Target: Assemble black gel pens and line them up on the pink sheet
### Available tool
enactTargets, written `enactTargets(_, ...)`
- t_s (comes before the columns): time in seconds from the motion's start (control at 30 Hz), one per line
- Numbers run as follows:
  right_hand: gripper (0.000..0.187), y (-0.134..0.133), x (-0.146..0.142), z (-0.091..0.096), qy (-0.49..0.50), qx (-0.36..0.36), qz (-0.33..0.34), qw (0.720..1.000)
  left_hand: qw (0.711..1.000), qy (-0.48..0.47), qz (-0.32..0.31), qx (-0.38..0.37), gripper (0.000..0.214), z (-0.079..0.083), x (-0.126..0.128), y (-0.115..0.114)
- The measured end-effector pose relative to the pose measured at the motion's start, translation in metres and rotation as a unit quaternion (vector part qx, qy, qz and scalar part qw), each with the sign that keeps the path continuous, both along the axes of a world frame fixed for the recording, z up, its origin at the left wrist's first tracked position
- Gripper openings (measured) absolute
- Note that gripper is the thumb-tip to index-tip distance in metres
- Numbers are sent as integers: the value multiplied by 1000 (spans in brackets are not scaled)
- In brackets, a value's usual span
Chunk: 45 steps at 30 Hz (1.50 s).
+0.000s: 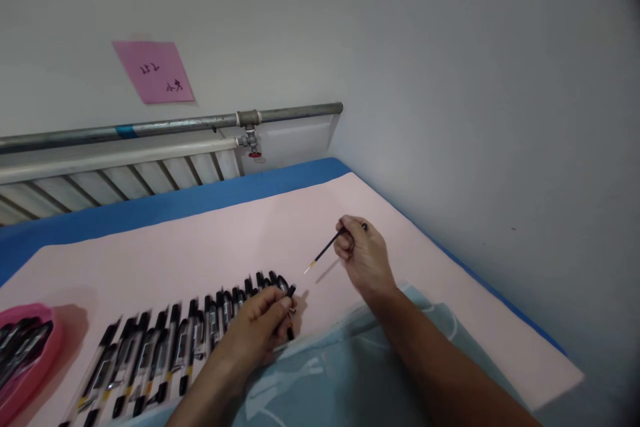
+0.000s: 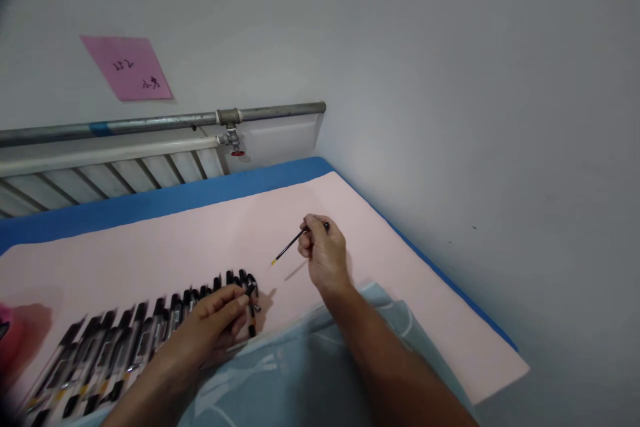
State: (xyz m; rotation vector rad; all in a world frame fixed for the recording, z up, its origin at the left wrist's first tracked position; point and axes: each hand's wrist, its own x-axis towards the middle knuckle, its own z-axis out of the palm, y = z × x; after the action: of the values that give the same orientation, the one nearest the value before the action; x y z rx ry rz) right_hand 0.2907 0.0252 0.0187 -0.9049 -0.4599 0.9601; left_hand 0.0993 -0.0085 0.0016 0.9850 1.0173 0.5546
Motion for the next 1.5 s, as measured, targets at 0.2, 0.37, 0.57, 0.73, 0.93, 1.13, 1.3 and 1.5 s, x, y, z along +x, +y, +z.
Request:
enactTargets(0.2, 21, -9, -15, -5, 8, -79, 173, 982, 993, -31, 110, 37, 28, 3, -10, 7)
enactTargets(0.37, 20, -26, -57, -11, -67, -107, 268, 955, 995, -81, 57, 11, 28, 2, -2, -1)
enactTargets(0.57, 19, -19, -48, -12, -60, -99, 231, 966, 996, -82, 23, 1, 23, 1, 4, -4)
enactTargets(0.73, 20, -15, -28, -7, -42, -105, 216, 970, 995, -87, 50, 10, 25, -2, 2, -2)
enactTargets(0.93, 17, -28, -39, -9, -151, -141, 415, 886, 995, -86, 43, 30, 25, -1, 0, -2)
enactTargets(1.13, 21, -28, -46, -10, -167, -147, 402, 888, 998, -44, 18, 44, 27, 3, 1, -1)
enactTargets(1.3, 24, -15, -24, -6, -129, -149, 327, 924, 985, 17, 115, 129, 33, 9, -15, 8)
enactTargets(1.5, 24, 0, 3, -19, -229, -228, 369, 871, 975, 24, 183, 123, 36, 14, -28, 19)
